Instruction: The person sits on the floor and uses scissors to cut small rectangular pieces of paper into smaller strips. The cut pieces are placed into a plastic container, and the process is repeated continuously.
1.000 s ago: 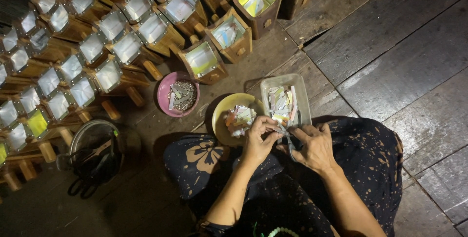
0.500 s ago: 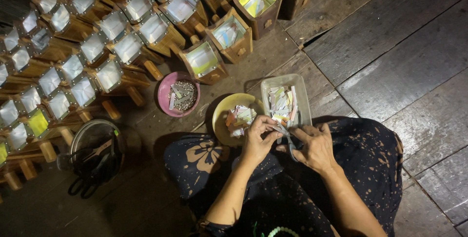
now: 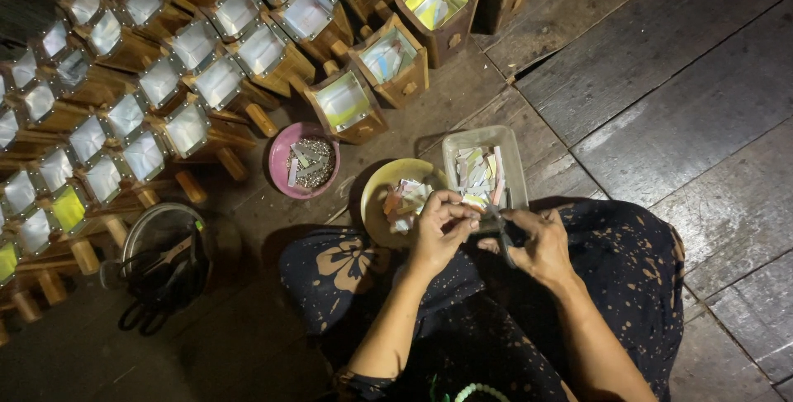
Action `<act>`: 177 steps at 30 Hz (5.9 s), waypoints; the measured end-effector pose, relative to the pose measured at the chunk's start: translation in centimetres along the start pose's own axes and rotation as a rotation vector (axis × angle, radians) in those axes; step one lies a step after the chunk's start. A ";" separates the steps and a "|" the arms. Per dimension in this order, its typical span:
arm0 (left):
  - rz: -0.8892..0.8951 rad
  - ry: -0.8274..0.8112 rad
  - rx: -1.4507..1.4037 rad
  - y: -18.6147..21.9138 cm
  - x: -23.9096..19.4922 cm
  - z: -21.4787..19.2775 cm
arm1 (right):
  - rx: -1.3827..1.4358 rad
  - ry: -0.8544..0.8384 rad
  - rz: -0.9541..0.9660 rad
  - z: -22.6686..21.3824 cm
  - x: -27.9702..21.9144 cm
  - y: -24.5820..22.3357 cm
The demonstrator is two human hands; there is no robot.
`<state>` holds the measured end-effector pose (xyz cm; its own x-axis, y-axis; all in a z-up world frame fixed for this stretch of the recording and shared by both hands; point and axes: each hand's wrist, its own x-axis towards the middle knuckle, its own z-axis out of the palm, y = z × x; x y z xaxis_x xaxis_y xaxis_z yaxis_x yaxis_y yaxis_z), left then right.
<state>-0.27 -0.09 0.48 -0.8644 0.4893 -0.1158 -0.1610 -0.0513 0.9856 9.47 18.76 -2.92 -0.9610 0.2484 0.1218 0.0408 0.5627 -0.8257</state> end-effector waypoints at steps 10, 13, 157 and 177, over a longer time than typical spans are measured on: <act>-0.041 -0.015 0.333 1.3 -0.1 -0.9 | -0.263 -0.098 -0.110 -0.5 0.1 -1.8; -0.046 -0.027 0.415 1.8 -0.1 -1.0 | -0.318 -0.115 -0.158 -0.8 0.4 -2.3; 0.020 0.028 0.229 2.2 1.3 -0.2 | -0.152 -0.064 -0.011 -0.2 0.7 -0.4; 0.032 -0.170 0.400 3.8 0.9 -0.5 | -0.396 -0.213 -0.098 -0.6 0.2 -0.4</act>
<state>-1.90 -0.31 4.04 -0.7697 0.6312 -0.0952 0.0911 0.2562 0.9623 9.44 19.05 -2.30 -0.9986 0.0351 0.0385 0.0090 0.8436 -0.5369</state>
